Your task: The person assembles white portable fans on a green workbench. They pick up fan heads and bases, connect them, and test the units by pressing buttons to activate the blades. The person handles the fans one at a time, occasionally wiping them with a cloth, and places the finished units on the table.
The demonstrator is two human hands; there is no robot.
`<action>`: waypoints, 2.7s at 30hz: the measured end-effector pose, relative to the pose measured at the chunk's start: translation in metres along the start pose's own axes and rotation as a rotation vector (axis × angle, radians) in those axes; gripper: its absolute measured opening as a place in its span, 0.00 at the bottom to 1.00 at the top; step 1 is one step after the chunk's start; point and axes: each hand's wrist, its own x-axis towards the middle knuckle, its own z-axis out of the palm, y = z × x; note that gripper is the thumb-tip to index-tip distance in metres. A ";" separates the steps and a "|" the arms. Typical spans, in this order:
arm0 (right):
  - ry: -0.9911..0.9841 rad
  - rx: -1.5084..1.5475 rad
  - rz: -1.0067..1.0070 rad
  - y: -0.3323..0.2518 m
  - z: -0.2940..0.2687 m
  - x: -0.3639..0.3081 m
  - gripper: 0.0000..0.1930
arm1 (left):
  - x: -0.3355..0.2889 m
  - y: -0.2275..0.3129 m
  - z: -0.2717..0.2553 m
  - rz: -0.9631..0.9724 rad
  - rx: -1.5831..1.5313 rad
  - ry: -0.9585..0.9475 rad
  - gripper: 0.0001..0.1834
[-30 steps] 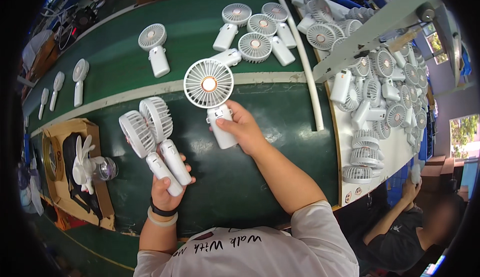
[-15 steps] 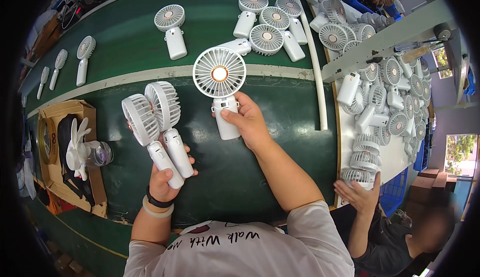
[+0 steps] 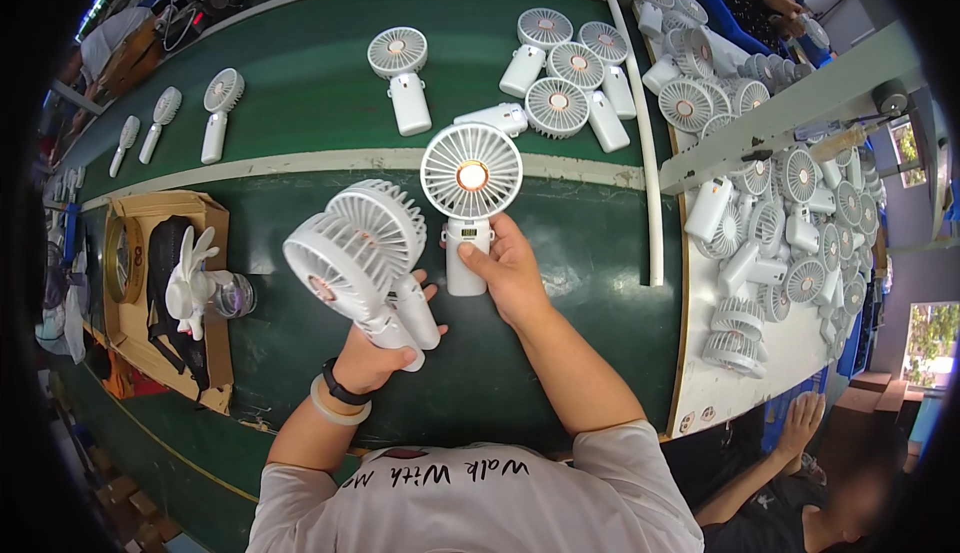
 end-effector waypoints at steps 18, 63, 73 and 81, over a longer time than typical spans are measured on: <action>-0.209 0.370 -0.261 -0.073 -0.060 -0.049 0.48 | 0.205 0.042 0.047 0.340 1.876 0.494 0.47; 1.197 0.183 -0.324 -0.237 -0.424 -0.292 0.27 | 0.005 -0.016 0.030 0.396 1.828 0.170 0.35; 1.300 -0.324 -0.007 -0.239 -0.520 -0.341 0.26 | 0.005 0.022 0.025 0.039 0.108 -0.047 0.28; 1.296 -0.684 -0.540 -0.245 -0.264 -0.262 0.24 | -0.006 0.020 -0.029 0.521 1.220 0.449 0.33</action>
